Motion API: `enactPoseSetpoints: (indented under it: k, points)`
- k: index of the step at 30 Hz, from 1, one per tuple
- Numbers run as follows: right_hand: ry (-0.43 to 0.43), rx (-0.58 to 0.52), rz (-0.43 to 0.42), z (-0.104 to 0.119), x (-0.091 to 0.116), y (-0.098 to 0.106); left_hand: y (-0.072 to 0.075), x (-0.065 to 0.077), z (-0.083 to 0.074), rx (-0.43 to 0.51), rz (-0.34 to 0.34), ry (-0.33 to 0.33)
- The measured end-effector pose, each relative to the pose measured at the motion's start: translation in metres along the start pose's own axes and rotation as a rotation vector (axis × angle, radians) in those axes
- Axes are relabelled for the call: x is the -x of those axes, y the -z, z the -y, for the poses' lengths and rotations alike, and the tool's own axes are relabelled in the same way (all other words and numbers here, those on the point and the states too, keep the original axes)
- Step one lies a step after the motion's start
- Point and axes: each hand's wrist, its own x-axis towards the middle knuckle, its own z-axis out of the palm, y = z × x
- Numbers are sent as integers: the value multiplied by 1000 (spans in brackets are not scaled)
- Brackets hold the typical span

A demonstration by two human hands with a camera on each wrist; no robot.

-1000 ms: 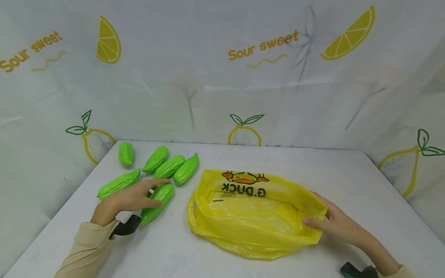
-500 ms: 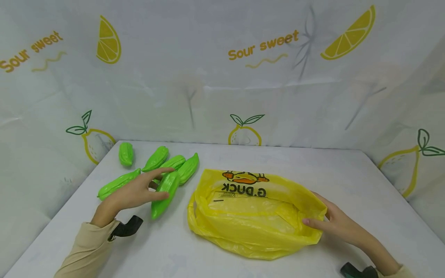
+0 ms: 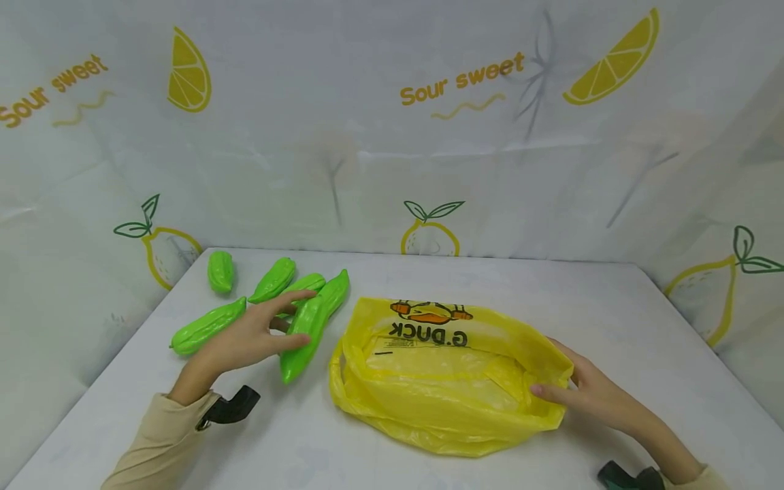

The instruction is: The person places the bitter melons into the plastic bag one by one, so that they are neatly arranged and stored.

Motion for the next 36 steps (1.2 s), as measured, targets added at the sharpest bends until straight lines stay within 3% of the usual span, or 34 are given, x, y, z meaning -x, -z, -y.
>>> enactPoseSetpoints:
  k: [12,17,22,30,36]
  points:
    - [41,-1,-13,3,-3,-2,-5,-3,-13,152,8,23]
    - [51,-3,-12,4,-6,-2,-13,-4,-22,183,-2,34]
    - [35,-13,-3,4,-5,-3,-25,-9,-29,256,-8,0]
    - [21,6,3,2,-4,-2,-34,-17,-46,307,-90,-10]
    - [26,-16,9,1,-3,-3,-40,-29,-58,326,-136,-59]
